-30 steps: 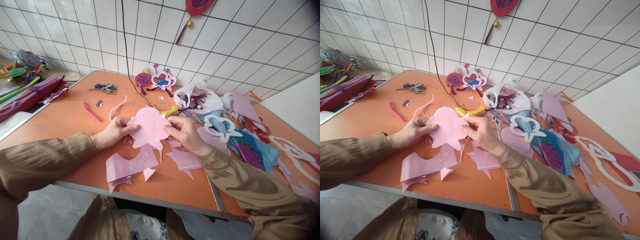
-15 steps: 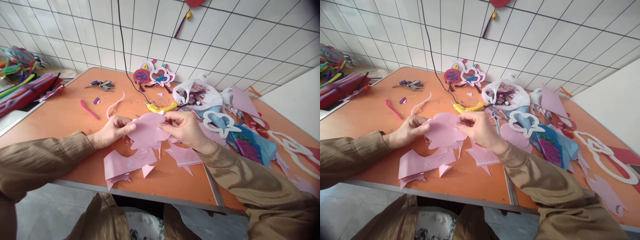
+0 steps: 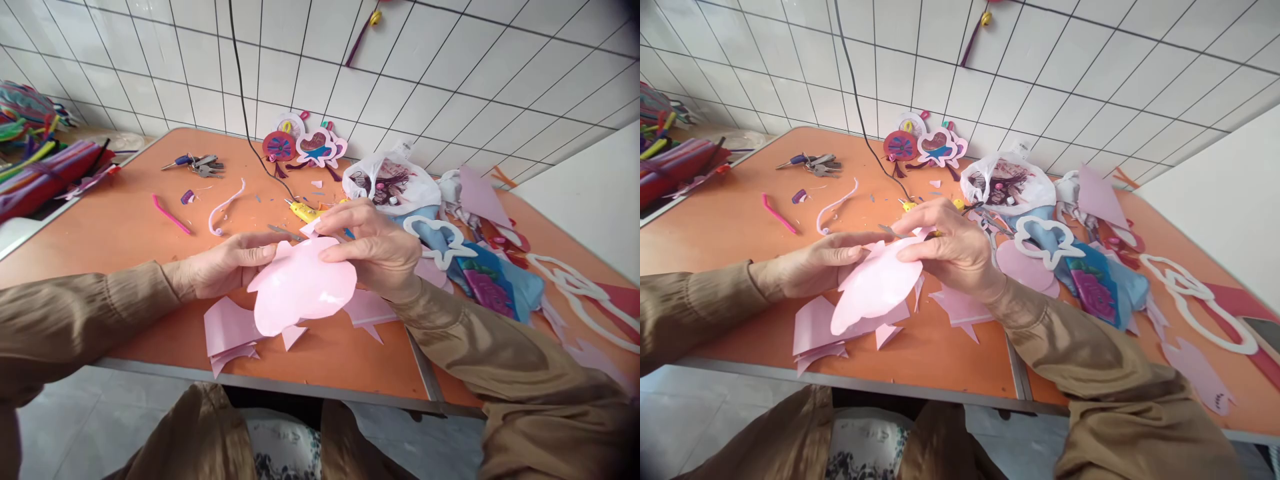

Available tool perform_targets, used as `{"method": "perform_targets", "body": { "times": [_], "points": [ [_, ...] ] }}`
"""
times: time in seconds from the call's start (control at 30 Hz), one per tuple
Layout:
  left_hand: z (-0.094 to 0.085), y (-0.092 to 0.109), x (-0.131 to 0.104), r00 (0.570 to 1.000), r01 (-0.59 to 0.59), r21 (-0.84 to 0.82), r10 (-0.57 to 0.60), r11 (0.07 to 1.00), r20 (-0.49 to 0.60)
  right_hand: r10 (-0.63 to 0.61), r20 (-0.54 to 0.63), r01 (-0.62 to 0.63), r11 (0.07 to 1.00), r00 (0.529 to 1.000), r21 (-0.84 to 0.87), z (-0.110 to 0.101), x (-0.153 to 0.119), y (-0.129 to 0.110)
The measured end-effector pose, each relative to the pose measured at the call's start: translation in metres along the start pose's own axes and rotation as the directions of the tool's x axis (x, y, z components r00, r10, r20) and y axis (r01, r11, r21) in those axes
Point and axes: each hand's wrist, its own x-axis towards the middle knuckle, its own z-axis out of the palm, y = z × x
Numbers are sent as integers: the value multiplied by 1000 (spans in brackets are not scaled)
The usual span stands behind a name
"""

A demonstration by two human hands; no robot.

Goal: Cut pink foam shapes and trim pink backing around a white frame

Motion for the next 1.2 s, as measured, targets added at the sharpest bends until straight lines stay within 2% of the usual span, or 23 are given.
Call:
{"method": "perform_targets", "body": {
  "times": [0.1, 0.2, 0.33, 0.4, 0.47, 0.5, 0.53, 0.6, 0.67, 0.7, 0.73, 0.8, 0.9, 1.0, 1.1, 1.2],
  "points": [
    [-2, 2, 0, 986, 116, -124, -129, 985, -101, 35, 27, -34, 998, 999, -47, 2, -3, 0],
    [-4, 1, 2, 976, 121, -170, -148, 978, -160, 88, 45, -83, 992, 995, -94, 4, -9, 5],
    [-4, -1, 4, 985, 82, -153, -104, 985, -141, 165, 66, -161, 985, 984, -60, 5, -12, 7],
    [-4, -3, 5, 981, 10, -120, -33, 993, -190, 224, 59, -223, 975, 973, -19, 6, -11, 4],
    [-4, -4, 5, 957, -91, -55, 72, 994, -282, 365, 28, -366, 929, 930, 51, 8, -10, 0],
    [-5, -5, 5, 935, -138, -11, 127, 990, -330, 472, 5, -470, 876, 882, 107, 9, -10, -2],
    [-5, -5, 5, 911, -177, 38, 179, 983, -373, 586, -18, -574, 799, 810, 179, 11, -11, -3],
    [-7, -6, 5, 867, -223, 135, 260, 965, -424, 782, -41, -726, 595, 622, 344, 14, -12, -3],
    [-9, -6, 6, 841, -247, 212, 318, 945, -437, 892, -2, -775, 394, 452, 495, 17, -14, -3],
    [-10, -6, 6, 832, -256, 242, 341, 936, -438, 916, 43, -774, 311, 399, 551, 17, -14, -3],
    [-10, -6, 6, 824, -264, 267, 361, 927, -438, 924, 98, -773, 247, 369, 585, 18, -14, -3],
    [-10, -6, 6, 806, -281, 296, 392, 913, -443, 906, 196, -791, 203, 375, 577, 19, -13, -7],
    [-7, -6, 4, 795, -295, 307, 411, 905, -446, 872, 237, -851, 301, 427, 430, 21, -13, -14],
    [-5, -5, 1, 803, -269, 297, 383, 916, -455, 868, 244, -883, 353, 433, 310, 21, -12, -17],
    [-6, -4, -1, 825, -234, 245, 326, 941, -462, 845, 301, -889, 369, 442, 271, 18, -10, -16],
    [-8, -3, -3, 870, -169, 194, 239, 966, -431, 810, 370, -891, 414, 455, 188, 14, -7, -16]
  ]
}}
